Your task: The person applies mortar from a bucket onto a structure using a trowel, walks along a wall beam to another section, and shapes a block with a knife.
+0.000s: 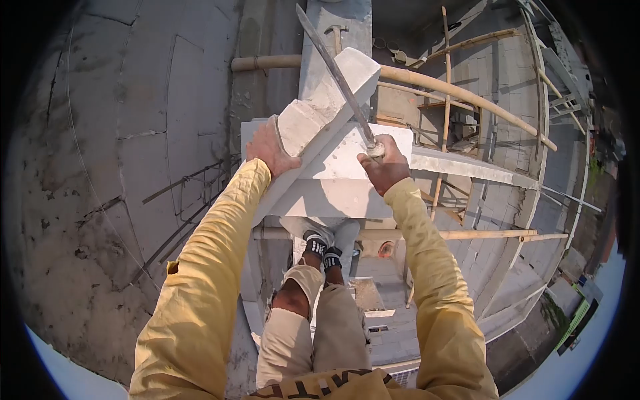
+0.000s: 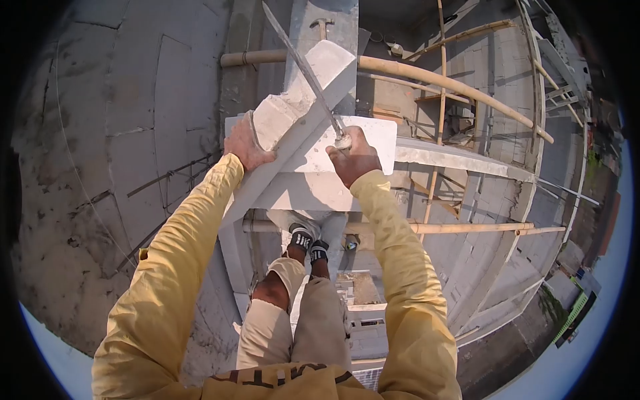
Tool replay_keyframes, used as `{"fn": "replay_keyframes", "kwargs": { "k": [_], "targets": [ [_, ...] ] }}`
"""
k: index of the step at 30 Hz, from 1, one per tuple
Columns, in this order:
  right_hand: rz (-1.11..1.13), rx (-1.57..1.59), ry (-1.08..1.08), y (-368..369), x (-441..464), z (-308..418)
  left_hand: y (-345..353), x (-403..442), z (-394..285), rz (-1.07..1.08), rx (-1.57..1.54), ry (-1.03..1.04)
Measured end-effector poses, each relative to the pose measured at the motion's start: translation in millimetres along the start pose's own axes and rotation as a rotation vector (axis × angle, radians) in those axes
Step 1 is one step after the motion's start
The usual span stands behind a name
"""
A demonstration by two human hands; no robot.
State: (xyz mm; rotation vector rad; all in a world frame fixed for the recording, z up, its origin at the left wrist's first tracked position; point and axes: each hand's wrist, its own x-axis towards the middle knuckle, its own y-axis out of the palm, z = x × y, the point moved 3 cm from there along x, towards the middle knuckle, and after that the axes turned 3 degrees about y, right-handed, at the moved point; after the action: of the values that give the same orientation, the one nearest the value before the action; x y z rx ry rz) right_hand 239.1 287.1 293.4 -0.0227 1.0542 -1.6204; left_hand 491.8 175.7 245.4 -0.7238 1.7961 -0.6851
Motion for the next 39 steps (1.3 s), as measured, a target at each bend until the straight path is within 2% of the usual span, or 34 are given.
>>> {"fn": "replay_keyframes", "kwargs": {
  "k": [1, 3, 4, 5, 6, 8, 9, 10, 11, 12, 14, 15, 17, 18, 19, 22, 24, 25, 27, 28, 29, 33, 35, 36, 37, 39],
  "targets": [
    [-0.096, 0.058, -0.163, -16, 6, 10, 4, 0, 2, -0.019, 0.0, 0.008],
    [-0.263, 0.371, -0.276, -54, 11, 44, 9, -1, 3, -0.072, 0.016, 0.021],
    [-0.437, 0.518, -0.418, -66, 18, 53, 8, 1, 3, -0.091, 0.025, 0.022],
    [-0.301, 0.971, -0.306, -73, 22, 62, 7, 2, 3, -0.11, 0.033, 0.022],
    [-0.357, 1.125, -0.389, -73, 30, 66, 7, 5, 3, -0.082, 0.013, 0.029],
    [-0.63, 1.031, -0.303, -37, 54, 32, 7, 2, 5, -0.047, -0.002, 0.036],
    [-0.546, 0.72, -0.179, -4, 63, -9, 7, 1, 4, -0.035, 0.004, 0.026],
    [-0.147, 0.269, 0.167, 25, 64, -42, 3, 4, 2, -0.033, 0.011, 0.02],
    [-0.059, -0.171, 0.037, 73, 100, -121, 2, 5, 1, -0.042, 0.017, 0.027],
    [-0.06, -0.167, 0.041, 65, 94, -107, 4, 3, 2, -0.069, 0.024, 0.015],
    [0.23, 0.158, 0.217, 31, 62, -62, 11, -2, 0, -0.081, 0.015, -0.001],
    [0.224, 0.15, 0.217, 13, 55, -49, 9, 0, -1, -0.057, 0.026, -0.001],
    [0.136, 0.032, 0.148, -7, 51, -29, -4, -1, -6, 0.02, 0.017, 0.008],
    [0.004, 0.128, 0.019, -10, 59, -37, -5, 1, -5, 0.019, 0.024, 0.006],
    [-0.101, 0.291, -0.108, -31, 51, -8, -5, 2, -5, 0.013, 0.021, 0.011],
    [-0.161, 1.03, -0.206, -72, 48, 33, 7, 2, -1, -0.026, 0.028, 0.0],
    [-0.4, 1.193, -0.405, -73, 61, 36, 9, 4, 3, -0.072, 0.041, -0.017],
    [-0.426, 1.053, -0.303, -58, 71, 13, 8, 3, 3, -0.031, 0.029, -0.013],
    [-0.341, 0.288, -0.077, 3, 75, -55, 3, 5, -2, -0.01, 0.019, 0.003],
    [0.192, -0.201, 0.172, 30, 81, -80, 4, 5, -2, -0.016, 0.043, -0.001],
    [0.208, -0.016, 0.106, 60, 97, -136, 5, 4, -1, -0.011, 0.065, -0.013],
    [0.315, 0.193, 0.204, 52, 91, -139, 1, 0, -8, 0.013, 0.052, -0.031],
    [0.172, -0.077, 0.165, 3, 76, -81, 2, 3, -4, -0.009, 0.033, 0.006],
    [0.043, -0.086, 0.029, -17, 71, -54, 2, 3, -5, -0.007, 0.036, 0.008],
    [-0.068, 0.098, -0.07, -40, 69, -36, 4, 3, -5, -0.031, 0.048, -0.004],
    [-0.215, 0.522, -0.102, -65, 83, -26, 7, 1, -3, -0.049, 0.059, -0.022]
  ]
}}
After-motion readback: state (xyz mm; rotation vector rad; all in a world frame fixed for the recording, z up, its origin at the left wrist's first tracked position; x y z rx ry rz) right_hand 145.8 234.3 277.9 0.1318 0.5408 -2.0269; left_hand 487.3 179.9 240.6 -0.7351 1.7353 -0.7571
